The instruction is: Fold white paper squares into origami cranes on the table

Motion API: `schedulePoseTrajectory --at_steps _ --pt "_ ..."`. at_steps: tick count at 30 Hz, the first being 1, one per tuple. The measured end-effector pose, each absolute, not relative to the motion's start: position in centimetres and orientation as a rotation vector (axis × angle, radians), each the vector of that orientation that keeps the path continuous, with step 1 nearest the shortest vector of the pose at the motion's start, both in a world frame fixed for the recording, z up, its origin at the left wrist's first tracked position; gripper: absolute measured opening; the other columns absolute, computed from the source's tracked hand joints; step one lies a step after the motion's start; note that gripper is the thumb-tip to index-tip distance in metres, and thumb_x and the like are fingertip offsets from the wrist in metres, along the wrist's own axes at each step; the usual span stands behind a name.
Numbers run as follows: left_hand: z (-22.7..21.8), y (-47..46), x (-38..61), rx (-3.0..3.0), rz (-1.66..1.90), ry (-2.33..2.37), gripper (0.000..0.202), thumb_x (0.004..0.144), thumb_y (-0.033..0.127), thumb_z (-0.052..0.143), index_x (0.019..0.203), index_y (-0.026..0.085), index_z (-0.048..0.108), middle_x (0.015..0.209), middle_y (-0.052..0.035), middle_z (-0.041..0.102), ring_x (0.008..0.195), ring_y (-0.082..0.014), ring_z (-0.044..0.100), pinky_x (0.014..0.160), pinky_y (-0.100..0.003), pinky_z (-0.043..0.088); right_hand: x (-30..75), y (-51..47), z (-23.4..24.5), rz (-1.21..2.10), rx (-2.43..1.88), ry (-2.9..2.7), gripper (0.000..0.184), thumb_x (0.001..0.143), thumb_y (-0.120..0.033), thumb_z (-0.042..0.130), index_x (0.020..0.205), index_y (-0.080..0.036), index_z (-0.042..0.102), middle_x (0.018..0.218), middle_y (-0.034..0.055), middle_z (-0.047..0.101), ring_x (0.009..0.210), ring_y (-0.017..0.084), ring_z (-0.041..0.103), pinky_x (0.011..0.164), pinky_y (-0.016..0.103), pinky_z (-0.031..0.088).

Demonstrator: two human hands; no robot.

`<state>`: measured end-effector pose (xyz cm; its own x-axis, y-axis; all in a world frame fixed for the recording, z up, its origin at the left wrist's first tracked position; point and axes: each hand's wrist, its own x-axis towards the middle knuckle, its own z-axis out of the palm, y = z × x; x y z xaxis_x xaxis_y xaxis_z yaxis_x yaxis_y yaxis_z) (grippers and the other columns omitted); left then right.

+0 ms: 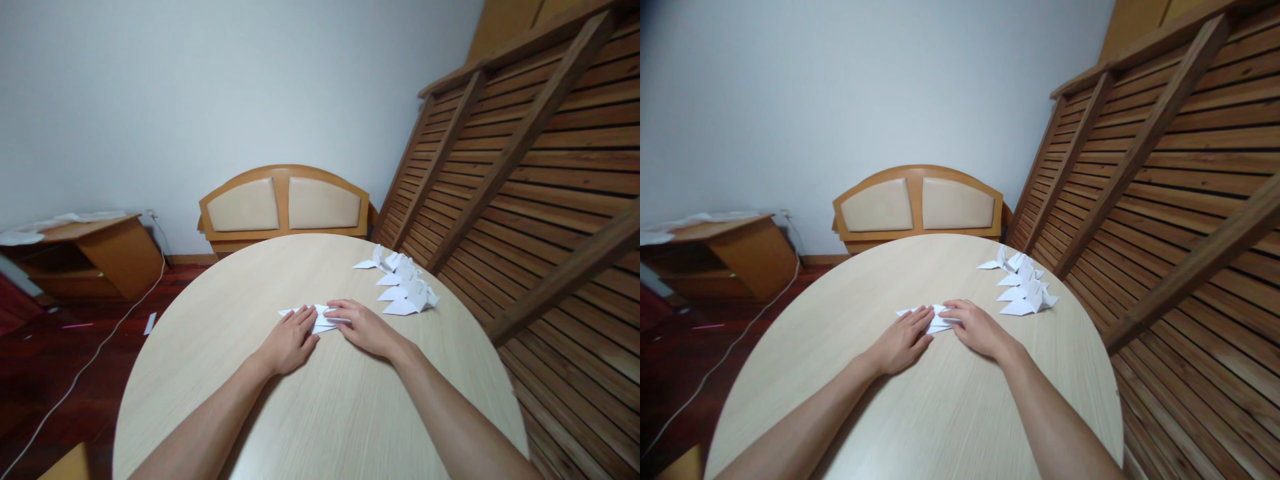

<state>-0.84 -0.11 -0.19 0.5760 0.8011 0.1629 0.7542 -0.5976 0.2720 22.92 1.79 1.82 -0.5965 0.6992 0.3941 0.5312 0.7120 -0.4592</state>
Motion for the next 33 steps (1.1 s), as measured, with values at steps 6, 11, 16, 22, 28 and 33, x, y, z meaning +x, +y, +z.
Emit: schedulePoseTrajectory --at_steps 6,11,16,22,28,33 --pt "-0.3 0.0 -0.9 2.634 0.428 1.294 0.054 0.100 0.039 0.041 0.151 0.020 0.037 0.157 -0.0127 0.037 0.146 -0.0282 0.032 0.119 -0.052 0.028 22.9 1.8 1.6 0.373 -0.974 -2.409 0.037 0.090 -0.022 0.062 0.127 -0.026 0.066 0.135 0.0098 0.061 0.126 0.025 0.054 0.108 0.044 0.043" --pt "-0.1 0.0 -0.9 2.626 0.426 1.312 0.053 0.099 0.037 0.043 0.149 0.020 0.039 0.156 -0.0122 0.040 0.145 -0.0284 0.035 0.118 -0.052 0.029 23.1 1.8 1.8 0.350 -0.965 -2.454 0.031 0.092 -0.021 0.061 0.121 -0.028 0.070 0.127 0.0072 0.067 0.120 0.024 0.058 0.105 0.041 0.045" --pt "0.1 0.0 -0.8 2.632 0.420 1.322 0.053 0.098 0.037 0.045 0.148 0.021 0.040 0.155 -0.0114 0.041 0.144 -0.0290 0.036 0.117 -0.052 0.031 22.9 2.0 1.5 0.323 -1.008 -2.405 0.022 0.093 -0.019 0.058 0.107 -0.023 0.074 0.116 0.0067 0.072 0.112 0.023 0.063 0.100 0.038 0.048" --pt "0.2 -0.1 -0.7 2.628 0.446 1.330 0.053 0.097 0.036 0.047 0.148 0.023 0.041 0.153 -0.0102 0.045 0.143 -0.0283 0.039 0.117 -0.052 0.031 22.5 1.8 1.8 0.406 -1.028 -2.326 0.025 0.098 -0.021 0.049 0.110 -0.022 0.071 0.117 0.0074 0.072 0.108 0.022 0.066 0.097 0.036 0.049" --pt "0.4 0.1 -0.9 2.665 0.526 1.304 0.043 0.101 0.035 0.039 0.143 0.026 0.047 0.144 -0.0082 0.056 0.134 -0.0266 0.050 0.112 -0.048 0.039 22.2 1.5 2.5 0.507 -1.000 -2.245 0.026 0.100 -0.025 0.048 0.111 -0.023 0.071 0.106 0.0055 0.075 0.098 0.020 0.069 0.088 0.032 0.050" --pt "0.5 0.4 -0.9 2.694 0.647 1.238 0.037 0.103 0.031 0.037 0.135 0.024 0.054 0.133 -0.0078 0.065 0.121 -0.0250 0.060 0.103 -0.042 0.046 22.3 1.4 2.5 0.557 -0.946 -2.257 0.026 0.093 -0.026 0.062 0.118 -0.023 0.069 0.115 0.0065 0.073 0.103 0.021 0.067 0.092 0.033 0.050"
